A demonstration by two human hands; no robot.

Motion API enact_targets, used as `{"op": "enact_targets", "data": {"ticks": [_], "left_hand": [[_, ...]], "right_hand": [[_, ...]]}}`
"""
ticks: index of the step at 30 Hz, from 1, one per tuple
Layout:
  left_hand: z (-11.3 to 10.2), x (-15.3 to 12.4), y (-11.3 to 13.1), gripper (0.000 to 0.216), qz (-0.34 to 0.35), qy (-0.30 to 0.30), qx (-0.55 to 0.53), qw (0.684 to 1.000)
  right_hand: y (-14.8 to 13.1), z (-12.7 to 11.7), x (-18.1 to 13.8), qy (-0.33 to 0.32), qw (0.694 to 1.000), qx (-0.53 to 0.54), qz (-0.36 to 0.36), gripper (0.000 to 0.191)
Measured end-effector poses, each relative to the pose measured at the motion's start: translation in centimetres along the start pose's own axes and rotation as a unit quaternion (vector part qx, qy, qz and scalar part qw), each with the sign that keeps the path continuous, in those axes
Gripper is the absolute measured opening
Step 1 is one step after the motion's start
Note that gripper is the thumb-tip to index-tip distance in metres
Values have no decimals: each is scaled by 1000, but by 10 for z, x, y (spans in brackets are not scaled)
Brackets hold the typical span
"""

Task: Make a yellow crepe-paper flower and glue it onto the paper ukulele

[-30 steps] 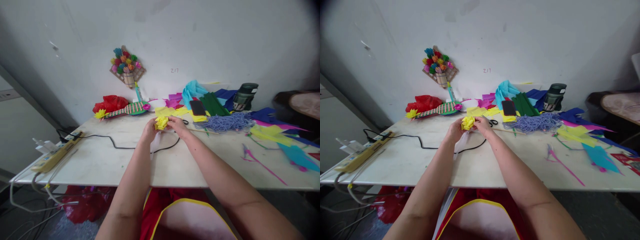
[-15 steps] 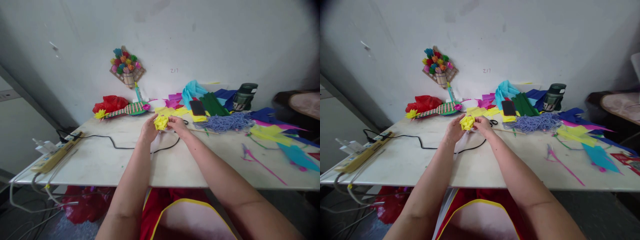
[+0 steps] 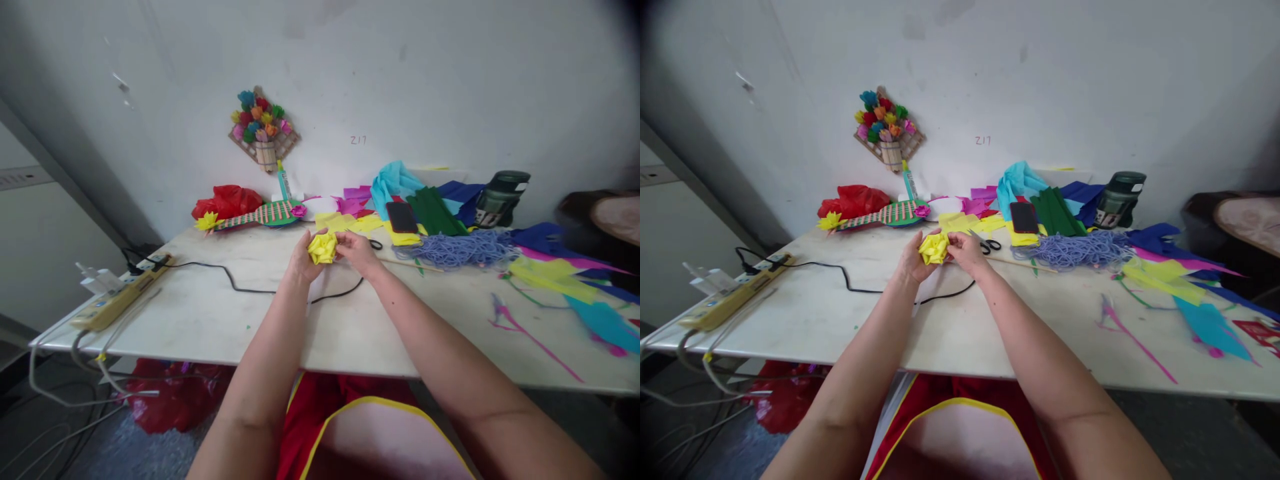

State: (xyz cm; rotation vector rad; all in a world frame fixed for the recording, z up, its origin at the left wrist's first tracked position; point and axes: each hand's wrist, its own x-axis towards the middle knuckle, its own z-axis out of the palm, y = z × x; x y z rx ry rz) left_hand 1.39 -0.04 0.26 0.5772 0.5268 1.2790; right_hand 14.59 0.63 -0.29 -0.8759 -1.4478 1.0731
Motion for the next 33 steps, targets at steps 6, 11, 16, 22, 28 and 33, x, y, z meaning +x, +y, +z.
{"op": "enact_targets", "data": {"ticks": [6,11,16,22,28,33], "left_hand": [[3,-4,0,36,-2,-7,-21,1000],[2,-3,0,28,1,6,-14,1000],[3,-3,0,21,8,23,8,1000],[6,-5,0,12,8,13,20,1000],[8,-5,-1,9,-6,14,46,999],[8,-7,-2,6,-4,41,78,996]], "right_hand": [[8,3,4,9,999,-23,-27,27],[11,2,5,30,998,-47,-40,26],[6,-1,4,30,997,-55,-38,25],[-3,-6,3,31,998,-50,2,25],[-12,-13,1,24,998,-55,27,23],[-15,-20,0,-14,998,-56,19,24]]}}
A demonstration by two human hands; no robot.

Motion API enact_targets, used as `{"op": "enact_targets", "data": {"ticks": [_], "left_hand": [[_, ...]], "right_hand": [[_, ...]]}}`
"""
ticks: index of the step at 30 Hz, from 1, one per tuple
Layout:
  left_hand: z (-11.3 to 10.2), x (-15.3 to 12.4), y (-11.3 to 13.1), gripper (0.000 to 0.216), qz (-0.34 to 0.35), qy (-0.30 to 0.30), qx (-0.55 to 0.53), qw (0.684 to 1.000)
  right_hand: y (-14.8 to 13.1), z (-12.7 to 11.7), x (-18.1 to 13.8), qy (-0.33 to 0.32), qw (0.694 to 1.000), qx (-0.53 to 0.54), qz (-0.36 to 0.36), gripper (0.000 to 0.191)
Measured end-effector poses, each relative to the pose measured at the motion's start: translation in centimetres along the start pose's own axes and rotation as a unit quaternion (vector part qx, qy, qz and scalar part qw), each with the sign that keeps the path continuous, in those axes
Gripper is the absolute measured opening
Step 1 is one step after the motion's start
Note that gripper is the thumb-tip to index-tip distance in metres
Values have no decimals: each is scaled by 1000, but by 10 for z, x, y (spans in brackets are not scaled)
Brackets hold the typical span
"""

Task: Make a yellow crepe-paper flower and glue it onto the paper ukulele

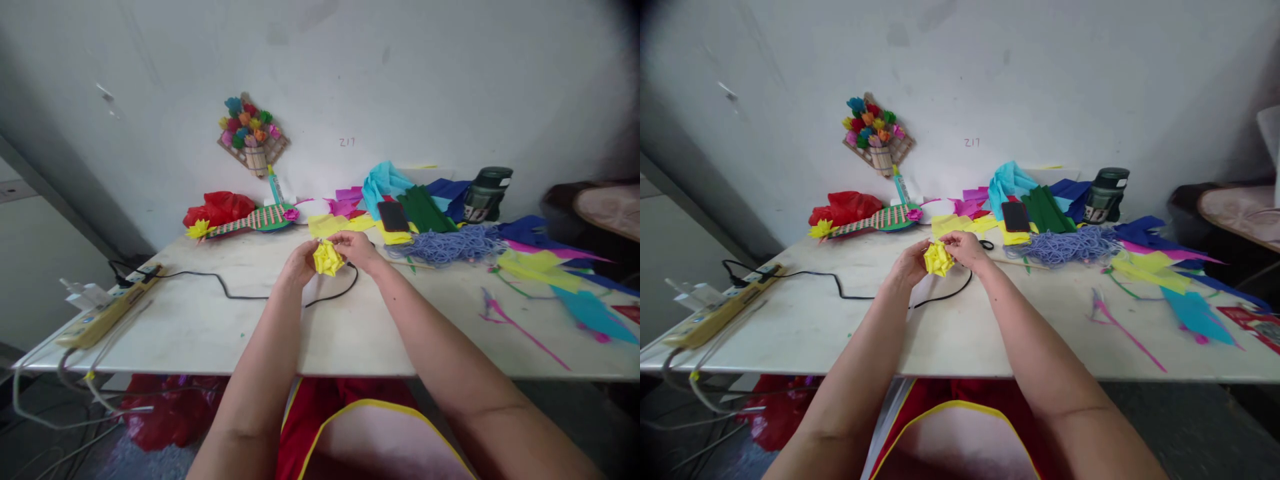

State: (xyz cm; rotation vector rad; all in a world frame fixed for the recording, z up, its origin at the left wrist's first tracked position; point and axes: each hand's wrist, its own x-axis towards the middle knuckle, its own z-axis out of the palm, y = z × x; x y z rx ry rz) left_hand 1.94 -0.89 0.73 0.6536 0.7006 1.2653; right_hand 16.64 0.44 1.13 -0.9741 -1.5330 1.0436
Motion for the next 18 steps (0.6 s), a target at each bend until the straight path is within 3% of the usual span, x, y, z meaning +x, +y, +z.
{"op": "enact_targets", "data": {"ticks": [6,14,18], "left_hand": [[-6,2,-1,2,13,-18,32,999],[-4,2,1,7,8,28,33,999],[-3,1,1,6,10,21,31,999]], "right_hand": [[1,-4,0,-35,999,0,-7,25],[-1,-4,-2,-32,999,-3,-4,24],[-1,-5,-2,-29,1000,-1,-4,22]]}}
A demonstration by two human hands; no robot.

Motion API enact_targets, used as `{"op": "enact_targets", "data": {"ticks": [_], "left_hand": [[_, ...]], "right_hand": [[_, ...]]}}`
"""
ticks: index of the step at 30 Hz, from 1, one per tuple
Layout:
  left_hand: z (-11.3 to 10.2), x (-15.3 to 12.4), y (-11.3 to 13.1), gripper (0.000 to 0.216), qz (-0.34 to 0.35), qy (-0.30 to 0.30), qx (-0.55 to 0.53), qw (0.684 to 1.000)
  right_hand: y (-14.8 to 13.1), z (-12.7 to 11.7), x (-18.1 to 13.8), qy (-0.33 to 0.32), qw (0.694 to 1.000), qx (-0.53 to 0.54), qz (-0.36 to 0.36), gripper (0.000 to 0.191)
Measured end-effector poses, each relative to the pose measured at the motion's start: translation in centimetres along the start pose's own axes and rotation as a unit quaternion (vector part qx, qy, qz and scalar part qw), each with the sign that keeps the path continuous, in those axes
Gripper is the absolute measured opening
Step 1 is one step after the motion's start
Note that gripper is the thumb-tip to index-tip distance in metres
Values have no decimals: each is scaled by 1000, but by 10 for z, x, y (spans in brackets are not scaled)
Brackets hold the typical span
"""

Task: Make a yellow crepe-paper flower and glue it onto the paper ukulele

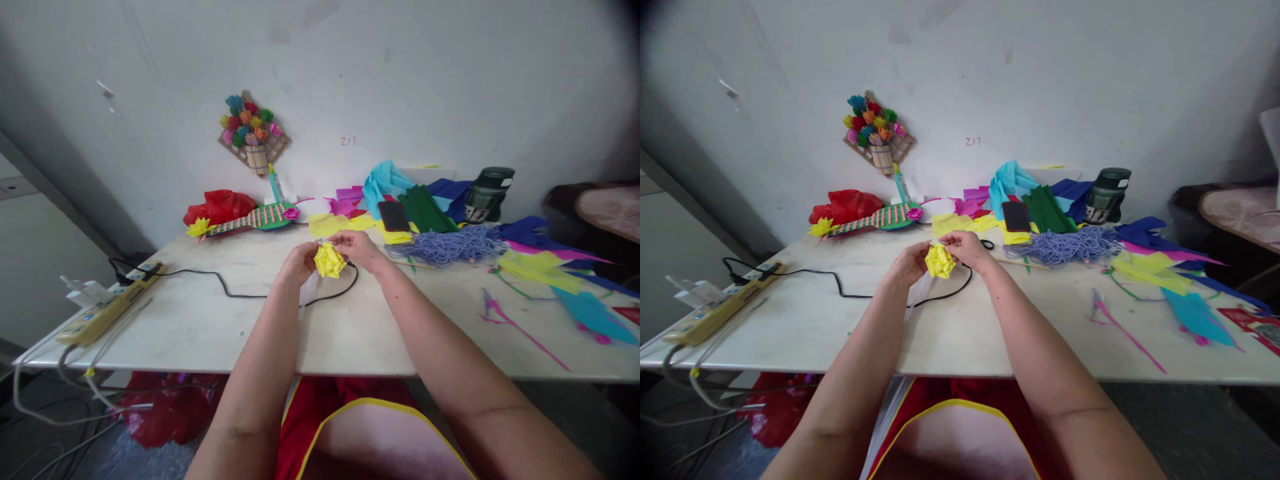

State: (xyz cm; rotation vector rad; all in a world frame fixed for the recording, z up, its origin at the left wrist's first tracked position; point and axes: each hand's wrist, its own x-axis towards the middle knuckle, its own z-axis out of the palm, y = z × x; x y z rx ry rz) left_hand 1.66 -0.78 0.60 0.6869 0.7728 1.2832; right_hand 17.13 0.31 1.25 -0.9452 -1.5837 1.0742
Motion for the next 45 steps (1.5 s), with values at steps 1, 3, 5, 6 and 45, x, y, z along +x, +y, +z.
{"op": "enact_targets", "data": {"ticks": [1,3,5,6,45], "left_hand": [[-1,0,0,6,0,-4,5,1000],[-3,0,0,5,0,-17,21,1000],[-6,1,0,3,5,-38,41,998],[-7,1,1,3,9,-49,52,997],[-14,-1,9,13,-5,-46,107,993]], "right_hand": [[0,0,0,1,1000,1,0,21],[0,0,0,3,1000,3,0,19],[0,0,1,11,1000,3,1,16],[0,0,1,17,1000,1,0,16],[-3,0,-3,9,1000,27,-1,15]]}}
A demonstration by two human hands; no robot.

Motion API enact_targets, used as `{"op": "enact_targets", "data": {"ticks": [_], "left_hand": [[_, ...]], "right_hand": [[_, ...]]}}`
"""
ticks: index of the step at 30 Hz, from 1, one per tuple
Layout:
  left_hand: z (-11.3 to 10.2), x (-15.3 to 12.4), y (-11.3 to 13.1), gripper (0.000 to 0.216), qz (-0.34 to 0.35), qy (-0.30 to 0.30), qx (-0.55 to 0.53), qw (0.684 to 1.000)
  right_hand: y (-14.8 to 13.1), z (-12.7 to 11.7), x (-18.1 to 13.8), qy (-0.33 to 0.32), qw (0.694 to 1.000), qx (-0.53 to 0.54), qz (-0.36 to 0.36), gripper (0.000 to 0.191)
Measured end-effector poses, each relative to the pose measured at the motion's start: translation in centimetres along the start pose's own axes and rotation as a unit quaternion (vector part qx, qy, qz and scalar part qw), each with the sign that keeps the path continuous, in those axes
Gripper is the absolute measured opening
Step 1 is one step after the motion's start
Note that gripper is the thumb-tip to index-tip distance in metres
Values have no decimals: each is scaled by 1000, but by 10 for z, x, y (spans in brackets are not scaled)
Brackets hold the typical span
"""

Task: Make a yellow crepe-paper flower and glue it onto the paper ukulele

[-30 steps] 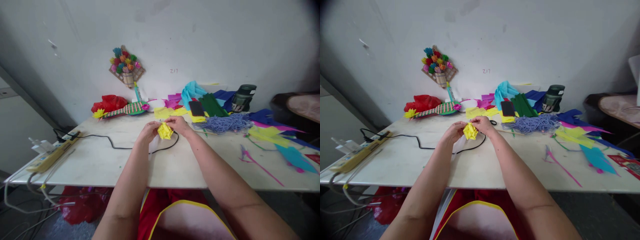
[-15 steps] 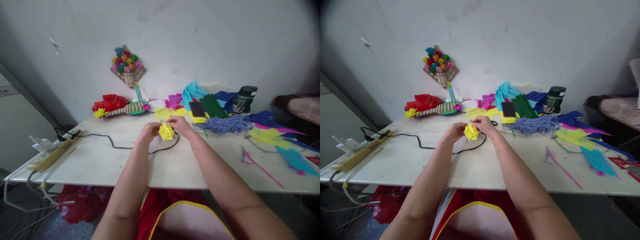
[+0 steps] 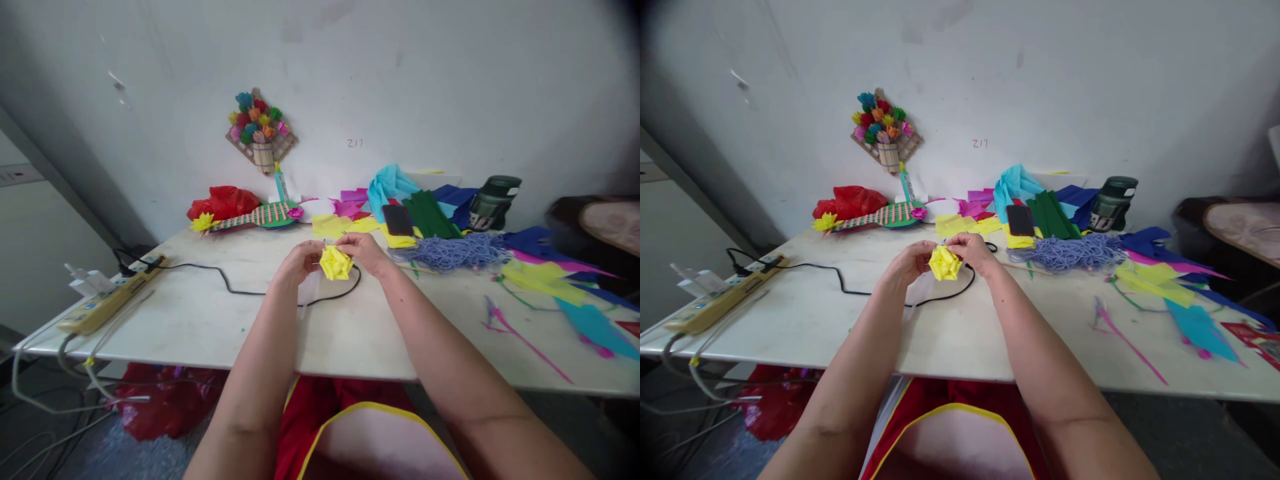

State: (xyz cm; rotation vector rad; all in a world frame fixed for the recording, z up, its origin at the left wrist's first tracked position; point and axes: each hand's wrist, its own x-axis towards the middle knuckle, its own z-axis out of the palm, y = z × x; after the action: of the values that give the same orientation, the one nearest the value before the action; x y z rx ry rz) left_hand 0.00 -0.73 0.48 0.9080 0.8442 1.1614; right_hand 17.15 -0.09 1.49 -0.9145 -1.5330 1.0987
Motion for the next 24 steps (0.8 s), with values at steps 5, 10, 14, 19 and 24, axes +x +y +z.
{"op": "enact_targets", "data": {"ticks": [5,10,14,19,24], "left_hand": [[-3,1,-1,15,-15,-38,5,999],[-2,-1,0,14,-14,-48,12,999],[-3,-2,0,13,-10,-49,26,998],[-6,0,-1,13,-3,-35,45,998],[-5,-1,0,14,-9,-26,72,997]], "right_hand": [[2,-2,1,-18,1000,13,11,16],[4,-2,0,-34,999,20,21,16],[3,-2,-1,-33,999,20,25,16],[2,-1,-1,-28,999,10,33,15],[1,0,-2,-32,999,-13,18,14]]}}
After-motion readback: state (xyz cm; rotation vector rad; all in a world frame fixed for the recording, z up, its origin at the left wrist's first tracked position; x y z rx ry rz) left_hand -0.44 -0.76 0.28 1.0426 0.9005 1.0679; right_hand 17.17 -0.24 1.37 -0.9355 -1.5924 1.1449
